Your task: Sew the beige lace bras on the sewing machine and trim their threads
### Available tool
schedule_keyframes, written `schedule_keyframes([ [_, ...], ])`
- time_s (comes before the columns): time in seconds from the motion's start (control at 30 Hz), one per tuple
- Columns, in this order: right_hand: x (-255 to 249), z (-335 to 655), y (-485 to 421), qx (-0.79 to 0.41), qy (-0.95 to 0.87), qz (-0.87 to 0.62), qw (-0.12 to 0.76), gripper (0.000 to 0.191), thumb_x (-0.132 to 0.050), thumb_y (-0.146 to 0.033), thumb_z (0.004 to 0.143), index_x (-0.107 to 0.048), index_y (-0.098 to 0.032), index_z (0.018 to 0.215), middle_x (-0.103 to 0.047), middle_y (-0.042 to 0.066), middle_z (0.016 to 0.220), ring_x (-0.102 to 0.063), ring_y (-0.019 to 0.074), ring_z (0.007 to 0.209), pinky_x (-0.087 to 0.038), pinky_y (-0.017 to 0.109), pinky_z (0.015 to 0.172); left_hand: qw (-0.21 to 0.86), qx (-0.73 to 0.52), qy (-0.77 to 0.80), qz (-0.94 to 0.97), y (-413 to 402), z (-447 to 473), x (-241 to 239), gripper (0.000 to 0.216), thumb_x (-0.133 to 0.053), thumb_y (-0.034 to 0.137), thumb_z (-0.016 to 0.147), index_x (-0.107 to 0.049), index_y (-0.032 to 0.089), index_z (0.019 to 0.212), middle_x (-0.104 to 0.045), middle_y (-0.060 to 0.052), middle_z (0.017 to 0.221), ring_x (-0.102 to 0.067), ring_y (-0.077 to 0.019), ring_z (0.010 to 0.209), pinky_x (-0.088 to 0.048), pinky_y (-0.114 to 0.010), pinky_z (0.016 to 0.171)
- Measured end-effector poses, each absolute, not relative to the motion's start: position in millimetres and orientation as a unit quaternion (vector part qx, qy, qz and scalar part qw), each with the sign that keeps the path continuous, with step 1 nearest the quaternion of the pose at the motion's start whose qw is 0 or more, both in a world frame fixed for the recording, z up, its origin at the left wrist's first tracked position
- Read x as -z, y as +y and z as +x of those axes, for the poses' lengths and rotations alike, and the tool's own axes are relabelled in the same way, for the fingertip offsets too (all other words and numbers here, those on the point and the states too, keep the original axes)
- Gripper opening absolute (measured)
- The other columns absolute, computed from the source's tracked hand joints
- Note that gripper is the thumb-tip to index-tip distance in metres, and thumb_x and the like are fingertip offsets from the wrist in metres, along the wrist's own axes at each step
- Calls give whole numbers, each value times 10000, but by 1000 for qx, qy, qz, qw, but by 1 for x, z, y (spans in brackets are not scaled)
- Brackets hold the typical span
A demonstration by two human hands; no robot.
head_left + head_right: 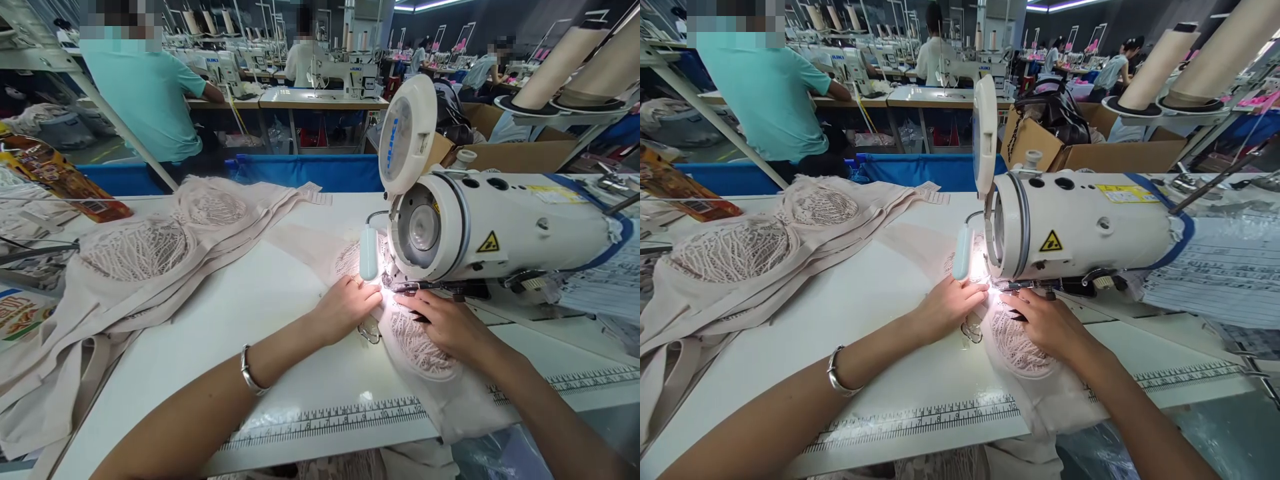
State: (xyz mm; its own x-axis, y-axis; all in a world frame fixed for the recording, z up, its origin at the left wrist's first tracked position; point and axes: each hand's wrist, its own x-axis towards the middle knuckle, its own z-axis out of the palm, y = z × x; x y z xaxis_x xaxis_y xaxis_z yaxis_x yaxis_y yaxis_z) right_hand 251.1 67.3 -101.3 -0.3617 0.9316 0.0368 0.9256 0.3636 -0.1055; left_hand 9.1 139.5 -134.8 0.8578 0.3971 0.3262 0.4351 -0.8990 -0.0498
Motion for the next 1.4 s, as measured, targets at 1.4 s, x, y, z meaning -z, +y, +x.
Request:
schedule_keyframes([
  [1.4,121,249,71,32,-835,-537,117,608,-431,-17,770,-674,-272,1266,-695,10,938,-650,149,799,-477,234,619,12,190,-236,-953,100,26,136,429,-307,202,998,-496,-30,1305,-627,-249,1293,-577,-333,1276,-486,-502,1101],
])
